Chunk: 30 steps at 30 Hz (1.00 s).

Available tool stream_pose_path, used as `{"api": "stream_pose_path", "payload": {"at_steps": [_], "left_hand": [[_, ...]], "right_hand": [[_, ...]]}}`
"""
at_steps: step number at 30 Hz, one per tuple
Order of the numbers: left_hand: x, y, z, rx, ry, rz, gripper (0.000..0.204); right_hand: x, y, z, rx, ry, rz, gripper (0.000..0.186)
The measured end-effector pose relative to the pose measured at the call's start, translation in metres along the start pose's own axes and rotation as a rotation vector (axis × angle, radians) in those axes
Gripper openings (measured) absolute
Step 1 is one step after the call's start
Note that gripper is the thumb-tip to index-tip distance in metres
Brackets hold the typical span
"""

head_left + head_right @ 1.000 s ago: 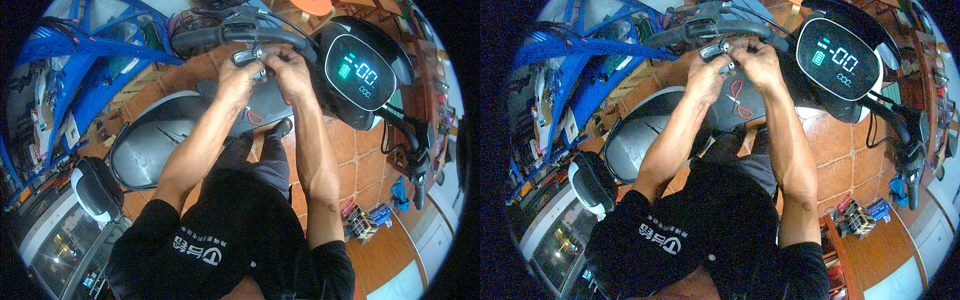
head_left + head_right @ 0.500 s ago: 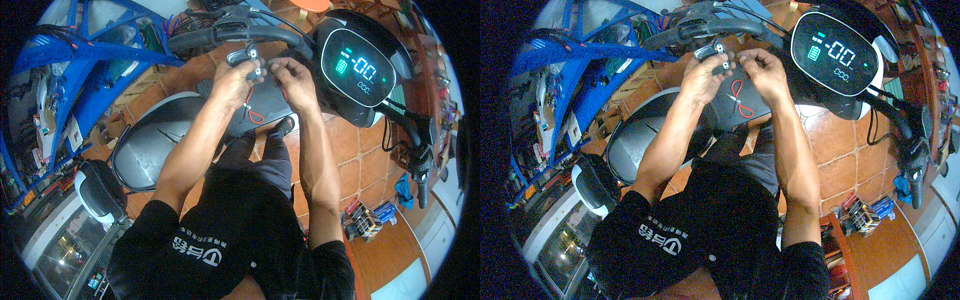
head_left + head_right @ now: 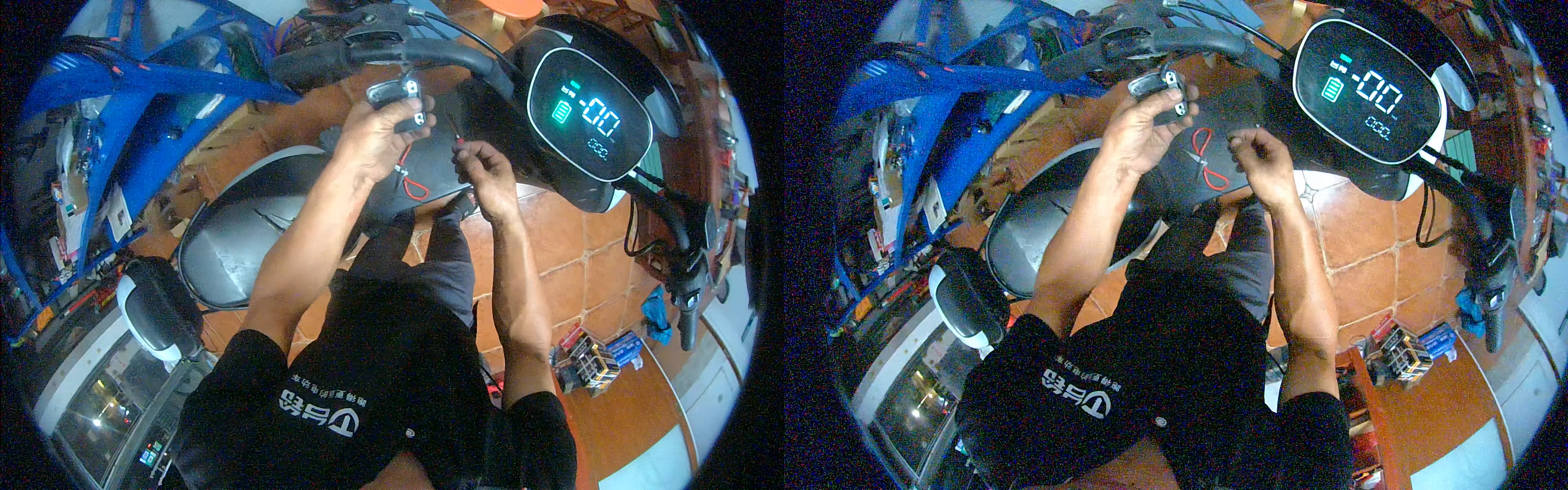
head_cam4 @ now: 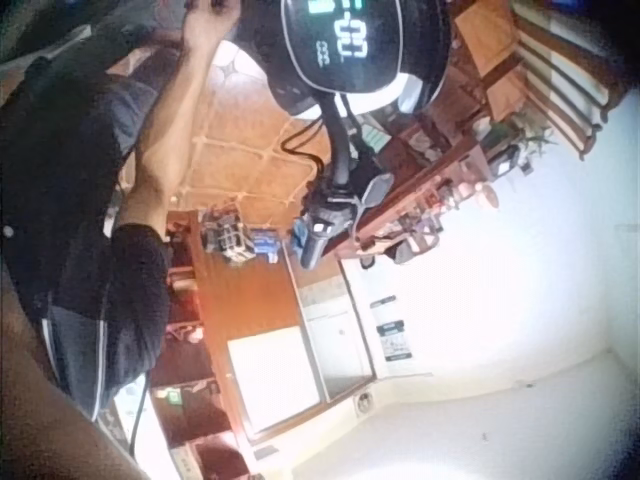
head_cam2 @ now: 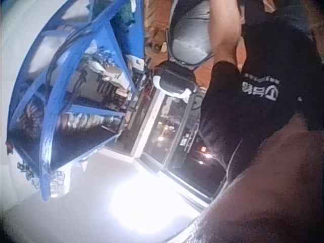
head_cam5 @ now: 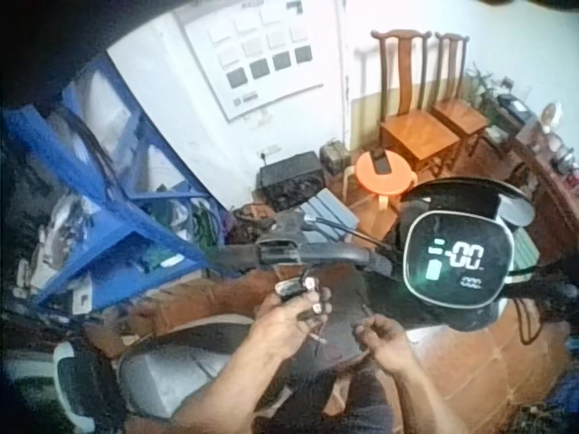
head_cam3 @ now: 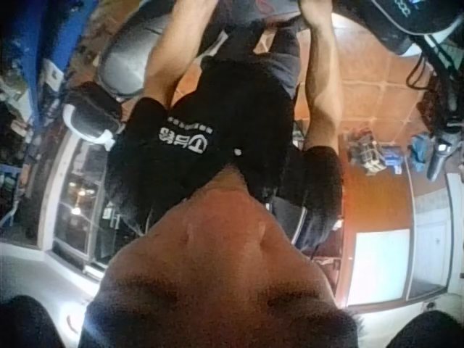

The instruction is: The person uses a screwdriver to tighten screws on the scooter's handlebar assembly and throttle housing. They repeatedly adjust and secure components on the left and right handlebars, then move to the scooter seat area to continue tightening fasteners.

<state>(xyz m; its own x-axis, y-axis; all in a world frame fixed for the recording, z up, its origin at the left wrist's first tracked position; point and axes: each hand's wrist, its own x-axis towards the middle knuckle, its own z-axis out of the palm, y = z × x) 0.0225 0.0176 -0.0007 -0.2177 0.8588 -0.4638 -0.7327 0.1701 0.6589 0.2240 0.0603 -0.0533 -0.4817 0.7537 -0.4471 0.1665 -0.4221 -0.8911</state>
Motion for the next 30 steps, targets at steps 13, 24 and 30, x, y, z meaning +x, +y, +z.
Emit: {"api": "stream_pose_path", "payload": {"at_steps": [13, 24, 30], "left_hand": [[-0.003, -0.004, 0.002, 0.005, 0.077, 0.056, 0.02], [0.0, -0.013, 0.016, 0.064, 0.198, 0.131, 0.017], [0.003, -0.014, 0.012, 0.154, 0.199, 0.156, 0.019]], "right_hand": [[0.019, 0.092, -0.021, -0.076, 0.033, -0.025, 0.015], [0.057, 0.109, -0.037, -0.228, -0.073, 0.011, 0.022], [0.065, 0.232, -0.087, -0.209, 0.066, 0.304, 0.02]]}}
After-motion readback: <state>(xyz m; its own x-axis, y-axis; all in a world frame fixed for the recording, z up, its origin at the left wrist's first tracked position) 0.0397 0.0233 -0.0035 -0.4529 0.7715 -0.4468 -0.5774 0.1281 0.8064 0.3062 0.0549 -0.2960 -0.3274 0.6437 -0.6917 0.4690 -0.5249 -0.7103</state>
